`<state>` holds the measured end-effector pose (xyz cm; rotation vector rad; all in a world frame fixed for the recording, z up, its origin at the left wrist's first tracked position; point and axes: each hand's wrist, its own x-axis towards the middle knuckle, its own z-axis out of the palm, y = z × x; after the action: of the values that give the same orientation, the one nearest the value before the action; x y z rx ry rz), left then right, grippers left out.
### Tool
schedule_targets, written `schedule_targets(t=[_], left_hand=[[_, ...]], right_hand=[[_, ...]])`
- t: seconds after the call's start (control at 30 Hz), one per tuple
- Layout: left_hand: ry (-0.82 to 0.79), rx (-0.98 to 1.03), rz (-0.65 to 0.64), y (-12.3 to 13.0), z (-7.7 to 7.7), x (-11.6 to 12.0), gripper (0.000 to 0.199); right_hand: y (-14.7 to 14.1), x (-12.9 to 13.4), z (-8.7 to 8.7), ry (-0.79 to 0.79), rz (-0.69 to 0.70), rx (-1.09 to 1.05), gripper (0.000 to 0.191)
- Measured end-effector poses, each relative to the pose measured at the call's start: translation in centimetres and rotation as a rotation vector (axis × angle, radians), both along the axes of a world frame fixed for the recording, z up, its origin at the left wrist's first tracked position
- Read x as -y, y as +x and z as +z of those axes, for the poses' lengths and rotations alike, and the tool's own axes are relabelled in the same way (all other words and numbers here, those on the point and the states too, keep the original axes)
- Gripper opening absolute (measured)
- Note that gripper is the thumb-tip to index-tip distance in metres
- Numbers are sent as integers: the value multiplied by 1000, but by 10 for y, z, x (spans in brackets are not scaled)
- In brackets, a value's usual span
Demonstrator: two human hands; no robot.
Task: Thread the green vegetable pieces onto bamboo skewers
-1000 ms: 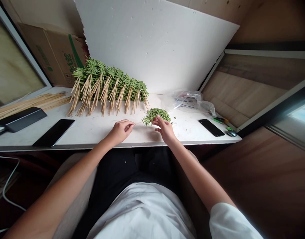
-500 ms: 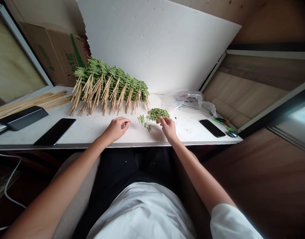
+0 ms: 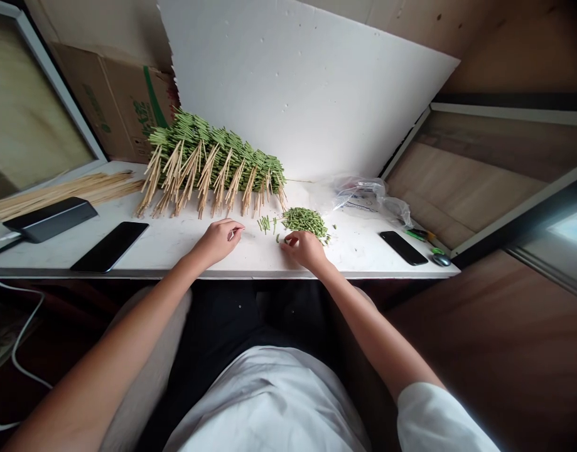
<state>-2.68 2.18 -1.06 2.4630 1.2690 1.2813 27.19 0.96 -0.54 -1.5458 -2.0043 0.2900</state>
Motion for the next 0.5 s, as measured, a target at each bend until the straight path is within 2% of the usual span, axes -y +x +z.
schedule_targets(t=[0.1,0.27,0.33,0.43,0.5], left_hand=[[-6,-1,-8,-1,0,-1,21],[-31,-25,-3,-1,3,1,22],[-45,-31,4,-1,4,2,22],[-52,-25,2,0,4,3,21],[-46,-14,-4,0,3,3,21]], right_hand=[[3,1,2,-6,23,31,10],[0,11,6,43,12,345,21],[-2,15,7,45,17,408,25],[-1,14,6,73,-3,340,24],[2,10,3,99,-1,171,20]])
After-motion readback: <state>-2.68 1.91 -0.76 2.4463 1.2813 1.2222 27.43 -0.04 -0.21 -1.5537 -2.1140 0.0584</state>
